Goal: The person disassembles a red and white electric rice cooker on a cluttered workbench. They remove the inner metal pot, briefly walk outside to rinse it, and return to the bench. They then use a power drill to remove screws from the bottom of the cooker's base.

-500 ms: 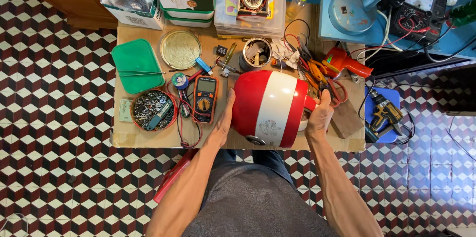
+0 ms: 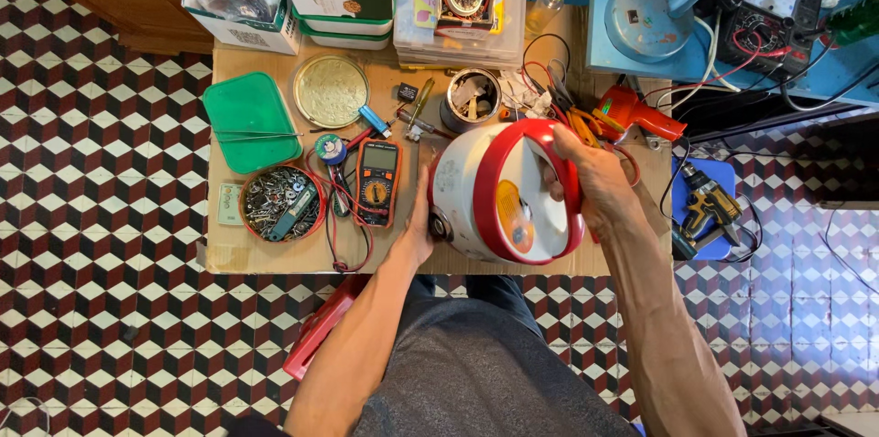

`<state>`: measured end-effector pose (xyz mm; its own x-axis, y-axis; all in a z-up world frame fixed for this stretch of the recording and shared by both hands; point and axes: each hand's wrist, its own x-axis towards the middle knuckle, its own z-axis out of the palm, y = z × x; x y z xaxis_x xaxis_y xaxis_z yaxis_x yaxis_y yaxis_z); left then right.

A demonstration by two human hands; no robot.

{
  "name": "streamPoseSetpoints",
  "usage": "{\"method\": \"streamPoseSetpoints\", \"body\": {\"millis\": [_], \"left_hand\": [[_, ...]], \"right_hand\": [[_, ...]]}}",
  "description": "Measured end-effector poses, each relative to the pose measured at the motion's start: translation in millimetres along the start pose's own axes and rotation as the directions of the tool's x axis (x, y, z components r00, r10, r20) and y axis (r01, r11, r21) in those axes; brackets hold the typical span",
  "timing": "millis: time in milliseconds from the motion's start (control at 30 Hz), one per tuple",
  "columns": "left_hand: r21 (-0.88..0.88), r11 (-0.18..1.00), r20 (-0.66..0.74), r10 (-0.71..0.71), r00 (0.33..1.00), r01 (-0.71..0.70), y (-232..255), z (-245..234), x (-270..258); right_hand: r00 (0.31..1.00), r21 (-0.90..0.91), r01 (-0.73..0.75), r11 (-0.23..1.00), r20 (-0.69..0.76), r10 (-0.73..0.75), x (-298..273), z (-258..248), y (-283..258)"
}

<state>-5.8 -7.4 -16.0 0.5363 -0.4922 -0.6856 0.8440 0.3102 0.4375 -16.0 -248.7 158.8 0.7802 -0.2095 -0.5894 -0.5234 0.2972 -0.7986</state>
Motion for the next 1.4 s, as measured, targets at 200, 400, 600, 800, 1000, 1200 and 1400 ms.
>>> {"method": "streamPoseSetpoints", "body": {"millis": [200,400,600,800,1000,1200,1400], "left_hand": [[-0.101,0.990,-0.091,-0.108,0.990,0.099,-21,-11,13],[-0.094,0.988,-0.146,-0.132,0.980,0.119,-65,-31,23],[0.084,0.980,-0.164,-0.166,0.972,0.181,-61,-29,-1],[0.781,0.605,-0.247,0.529,0.812,-0.157,-6,-3,-52],[0.694,-0.313,0.708,0.457,0.539,-0.648,11,71,-43],[0.769,-0.507,0.579,0.293,0.761,-0.389,-18,99,64],[0.782,-0.442,0.595,0.318,0.738,-0.440,-20,99,65]], "right_hand": [[0.995,-0.061,0.086,0.994,-0.049,-0.089,-14,21,-39],[0.908,0.015,0.364,0.931,-0.228,-0.351,-65,-54,4],[0.873,0.295,0.485,0.823,-0.101,-0.478,-58,-136,61],[0.870,0.417,0.493,0.763,-0.247,-0.428,-70,-142,75],[0.874,0.553,0.478,0.683,-0.223,-0.432,-66,-143,82],[0.846,0.431,0.532,0.729,-0.301,-0.439,-67,-130,74],[0.872,0.489,0.488,0.723,-0.251,-0.420,-68,-123,67]]}}
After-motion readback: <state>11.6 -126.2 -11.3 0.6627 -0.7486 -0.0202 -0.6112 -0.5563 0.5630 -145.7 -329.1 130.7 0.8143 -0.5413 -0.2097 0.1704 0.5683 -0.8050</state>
